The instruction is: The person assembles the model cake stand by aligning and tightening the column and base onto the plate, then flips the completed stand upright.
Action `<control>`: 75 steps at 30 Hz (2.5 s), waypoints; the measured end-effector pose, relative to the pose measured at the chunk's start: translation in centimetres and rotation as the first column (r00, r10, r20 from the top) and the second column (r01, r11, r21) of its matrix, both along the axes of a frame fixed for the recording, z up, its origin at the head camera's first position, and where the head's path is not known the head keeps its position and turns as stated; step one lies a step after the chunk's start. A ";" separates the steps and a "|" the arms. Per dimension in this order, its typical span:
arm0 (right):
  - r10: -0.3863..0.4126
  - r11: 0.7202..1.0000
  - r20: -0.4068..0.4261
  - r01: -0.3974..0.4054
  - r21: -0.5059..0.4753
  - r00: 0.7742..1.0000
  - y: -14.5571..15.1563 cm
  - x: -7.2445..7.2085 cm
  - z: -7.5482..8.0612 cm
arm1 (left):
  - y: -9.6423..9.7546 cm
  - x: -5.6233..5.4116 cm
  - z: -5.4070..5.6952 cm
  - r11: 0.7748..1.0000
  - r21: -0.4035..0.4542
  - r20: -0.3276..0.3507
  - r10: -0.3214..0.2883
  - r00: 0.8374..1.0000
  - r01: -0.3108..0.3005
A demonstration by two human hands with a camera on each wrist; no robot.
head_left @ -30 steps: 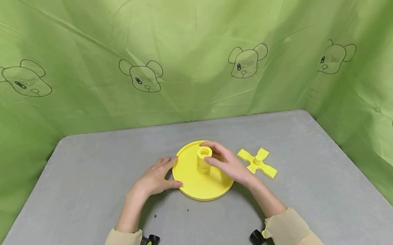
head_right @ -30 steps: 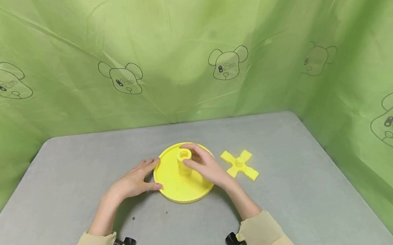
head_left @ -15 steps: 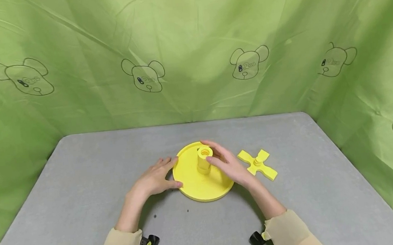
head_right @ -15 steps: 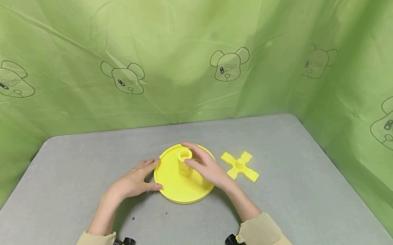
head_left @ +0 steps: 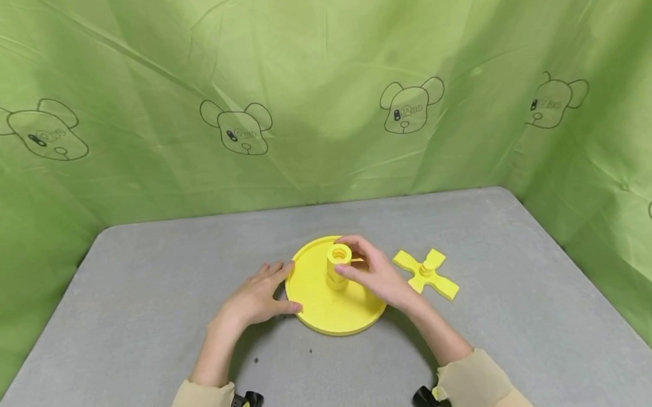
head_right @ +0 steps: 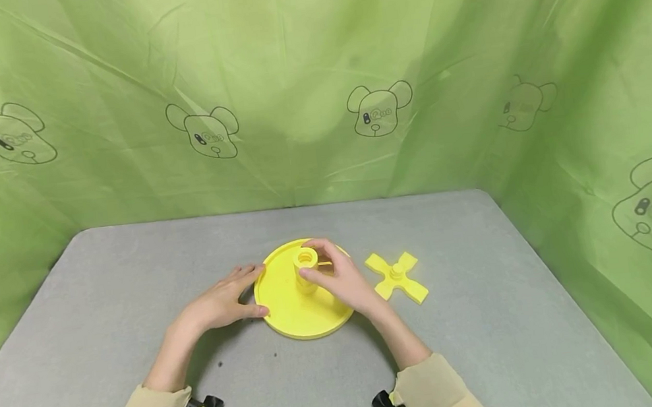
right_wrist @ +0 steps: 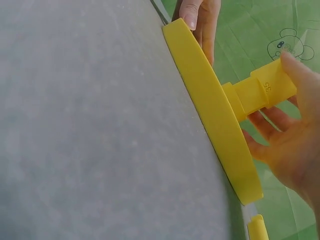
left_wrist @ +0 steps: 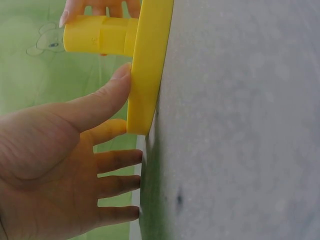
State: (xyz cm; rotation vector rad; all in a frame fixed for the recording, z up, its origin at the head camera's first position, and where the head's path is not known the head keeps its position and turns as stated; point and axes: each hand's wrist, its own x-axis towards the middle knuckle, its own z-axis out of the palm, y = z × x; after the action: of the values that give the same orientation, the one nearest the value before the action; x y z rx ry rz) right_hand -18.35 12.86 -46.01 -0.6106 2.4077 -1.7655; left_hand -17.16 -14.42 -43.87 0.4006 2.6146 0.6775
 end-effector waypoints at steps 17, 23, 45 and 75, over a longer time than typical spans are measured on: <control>0.015 1.000 0.023 -0.015 0.006 1.000 0.1 0.2 -0.1 | 0.0 0.2 0.0 1.000 0.001 0.005 0.005 1.000 -0.005; 0.031 0.999 0.023 -0.031 -0.009 0.999 0.1 0.3 0.0 | 0.0 0.2 0.0 1.000 0.004 0.004 0.005 1.000 -0.005; 0.044 0.999 0.002 -0.044 0.016 0.999 0.1 0.2 0.1 | -0.1 0.0 -0.3 1.000 0.008 -0.007 0.007 1.000 -0.007; 0.029 0.999 0.040 -0.029 0.018 0.999 0.5 0.2 -0.2 | 0.0 0.0 0.0 1.000 0.015 0.007 0.008 1.000 -0.008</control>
State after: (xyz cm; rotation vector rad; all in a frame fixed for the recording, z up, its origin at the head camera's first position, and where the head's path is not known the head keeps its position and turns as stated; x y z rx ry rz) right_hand -18.11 13.33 -46.22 -0.5995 2.3743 -1.7253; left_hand -17.19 -14.42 -43.88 0.3918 2.6071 0.7005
